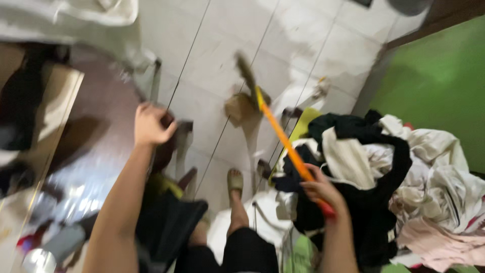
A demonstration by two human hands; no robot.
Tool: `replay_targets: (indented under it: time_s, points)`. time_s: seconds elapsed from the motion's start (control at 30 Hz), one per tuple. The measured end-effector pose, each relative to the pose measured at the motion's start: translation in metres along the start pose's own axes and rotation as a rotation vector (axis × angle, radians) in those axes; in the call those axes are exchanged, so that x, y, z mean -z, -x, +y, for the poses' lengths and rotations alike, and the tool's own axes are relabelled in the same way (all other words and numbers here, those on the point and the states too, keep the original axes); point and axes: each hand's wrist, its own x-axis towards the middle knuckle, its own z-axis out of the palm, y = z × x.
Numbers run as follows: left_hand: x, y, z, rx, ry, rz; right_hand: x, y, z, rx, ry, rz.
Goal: The person sweeps debris from the floor using a broom, moves chairs and a yellow container to reach hidden areas, and eventually sets the broom down to handle plastic bags and clothes in a storage area.
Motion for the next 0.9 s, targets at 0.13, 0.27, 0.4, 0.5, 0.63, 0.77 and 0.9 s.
replay_targets:
  time_s: [0.13, 0.27, 0.4, 0.5, 0.63, 0.77, 0.9]
  points:
    - [-0.002, -0.005, -0.001, -0.053, -0.032, 0.026, 0.021, 0.043, -0.012, 0.060, 0.125, 0.180]
    - [0.000, -0.003, 0.001, -0.034, -0.005, 0.044, 0.041, -0.096, -0.055, 0.417, 0.381, 0.251]
    - [0.003, 0.000, 0.002, -0.009, 0.008, 0.063, 0.010, -0.266, -0.126, 0.472, 0.403, 0.330]
    - [0.001, -0.003, 0.002, 0.008, 0.034, 0.036, -0.024, -0.334, -0.140, 0.348, 0.588, 0.462]
    - [0.000, -0.005, 0.005, -0.040, 0.030, 0.081, -0.090, -0.330, -0.055, 0.261, 0.875, 0.478]
    - [0.002, -0.003, 0.004, -0.027, 0.025, 0.078, -0.144, -0.254, 0.063, 0.507, 0.955, 0.344]
    - [0.002, -0.002, 0.005, -0.006, 0.051, 0.033, -0.150, -0.137, 0.143, 0.256, 0.701, 0.174]
